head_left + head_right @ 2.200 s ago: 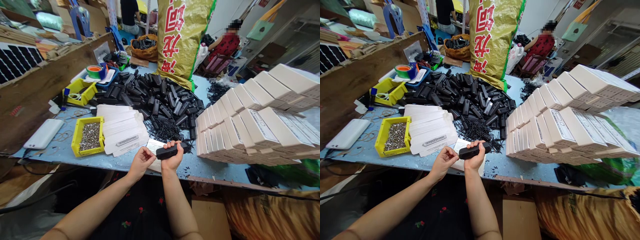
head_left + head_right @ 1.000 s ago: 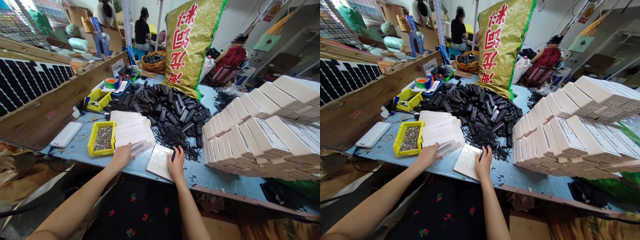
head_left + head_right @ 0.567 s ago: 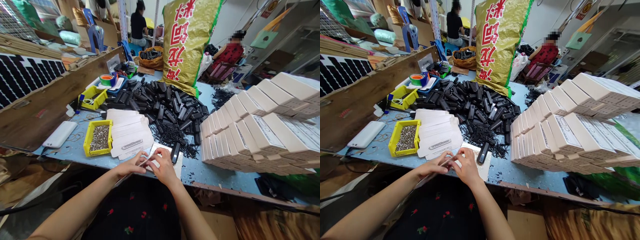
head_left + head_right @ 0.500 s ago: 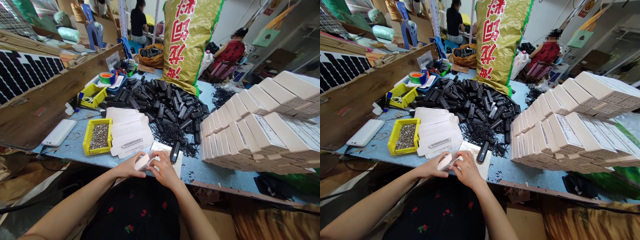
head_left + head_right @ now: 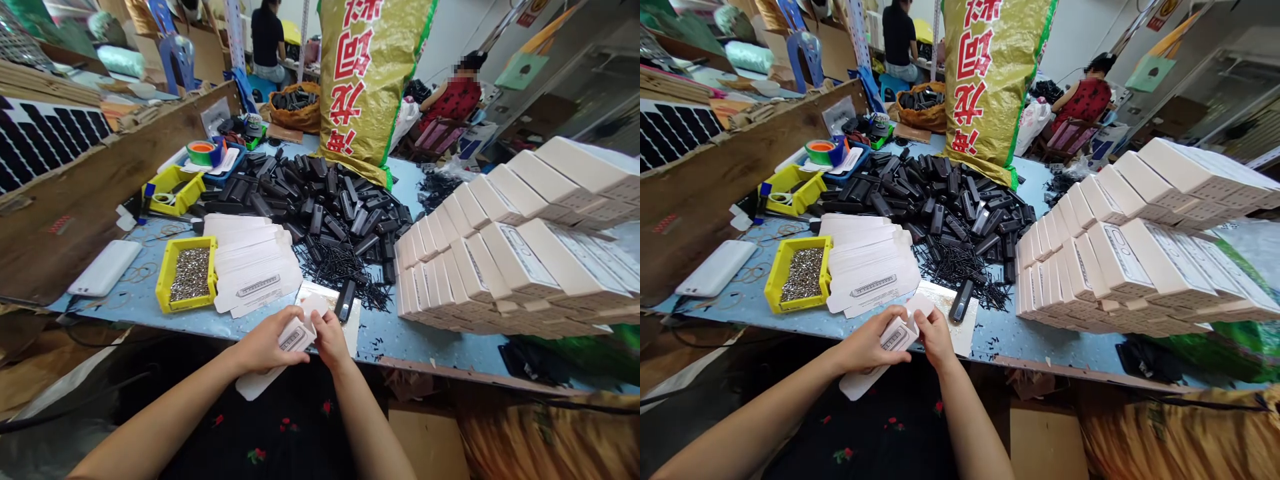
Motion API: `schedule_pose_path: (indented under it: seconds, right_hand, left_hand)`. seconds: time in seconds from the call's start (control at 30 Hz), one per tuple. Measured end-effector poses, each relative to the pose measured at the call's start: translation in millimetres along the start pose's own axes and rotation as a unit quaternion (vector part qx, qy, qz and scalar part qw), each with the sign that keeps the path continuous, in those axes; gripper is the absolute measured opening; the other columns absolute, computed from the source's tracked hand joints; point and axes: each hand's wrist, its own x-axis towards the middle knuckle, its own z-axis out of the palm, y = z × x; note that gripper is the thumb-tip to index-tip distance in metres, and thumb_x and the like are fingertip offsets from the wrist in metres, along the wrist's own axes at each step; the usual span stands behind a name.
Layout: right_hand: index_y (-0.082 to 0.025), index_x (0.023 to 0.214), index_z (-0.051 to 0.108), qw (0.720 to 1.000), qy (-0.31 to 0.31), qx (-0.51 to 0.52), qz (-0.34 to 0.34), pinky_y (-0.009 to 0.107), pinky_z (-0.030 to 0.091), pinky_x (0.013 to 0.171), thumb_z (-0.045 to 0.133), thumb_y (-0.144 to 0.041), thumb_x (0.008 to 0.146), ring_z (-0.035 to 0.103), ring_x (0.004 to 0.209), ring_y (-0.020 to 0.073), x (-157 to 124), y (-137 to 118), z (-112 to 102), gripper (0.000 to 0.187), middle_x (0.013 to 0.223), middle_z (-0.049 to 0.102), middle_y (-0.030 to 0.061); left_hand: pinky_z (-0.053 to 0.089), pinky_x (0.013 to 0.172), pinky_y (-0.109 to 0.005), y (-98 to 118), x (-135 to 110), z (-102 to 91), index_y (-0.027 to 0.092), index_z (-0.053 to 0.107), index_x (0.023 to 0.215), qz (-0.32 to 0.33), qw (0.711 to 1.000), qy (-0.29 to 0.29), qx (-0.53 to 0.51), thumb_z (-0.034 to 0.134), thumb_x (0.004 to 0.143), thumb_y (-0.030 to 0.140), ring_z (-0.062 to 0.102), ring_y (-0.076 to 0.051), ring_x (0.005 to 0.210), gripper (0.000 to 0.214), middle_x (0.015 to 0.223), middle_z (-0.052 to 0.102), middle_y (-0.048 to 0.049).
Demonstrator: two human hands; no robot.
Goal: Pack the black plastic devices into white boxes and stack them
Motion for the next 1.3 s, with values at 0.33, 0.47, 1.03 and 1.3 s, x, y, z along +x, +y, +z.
schedule_pose_path:
  seconds: [0.33,0.47,1.03,1.3]
  right_hand:
    - [-0.027,0.119,0.064,0.953,-0.106,-0.218,-0.182,0.041,0.046,0.1,0.052,-0.043,0.09,0.057,0.116,0.0224,-8.6,-39.5,0.8,0.035,0.123,0.062,0.0061]
    - [-0.025,0.125,0.06,0.947,-0.041,-0.251,-0.197,0.04,0.047,0.099,0.044,-0.036,0.095,0.057,0.116,0.0212,-14.3,-31.7,8.3,0.036,0.124,0.062,0.0067]
    - [-0.024,0.106,0.05,0.943,0.105,-0.18,-0.261,0.047,0.052,0.086,0.071,-0.051,0.075,0.067,0.093,0.0249,-5.8,-58.2,-42.1,0.046,0.099,0.068,0.0085]
    - [-0.026,0.123,0.045,0.922,0.023,-0.238,-0.303,0.037,0.048,0.093,0.071,-0.045,0.077,0.062,0.105,0.0208,-1.4,-34.4,1.7,0.057,0.115,0.063,0.0081]
  left_hand:
    - [0.049,0.084,-0.035,5.4,8.5,10.5,0.016,0.004,0.147,-0.059,0.993,0.065,-0.085,0.068,0.066,0.021,0.064,-0.024,0.092,0.103,0.114,0.059,-0.0118]
    - [0.049,0.086,-0.037,1.5,14.0,14.3,0.016,0.009,0.148,-0.059,0.993,0.053,-0.09,0.07,0.064,0.023,0.063,-0.026,0.096,0.104,0.115,0.06,-0.0122]
    - [0.059,0.078,-0.035,-26.4,19.3,3.0,0.019,0.051,0.119,-0.277,0.688,0.28,-0.61,0.049,0.091,0.042,0.065,-0.021,0.096,0.037,0.112,0.065,-0.0099]
    - [0.05,0.092,-0.05,-39.1,-6.5,9.4,0.017,0.049,0.122,-0.133,0.943,0.229,-0.202,0.066,0.067,0.064,0.055,-0.034,0.115,0.074,0.123,0.057,-0.0158]
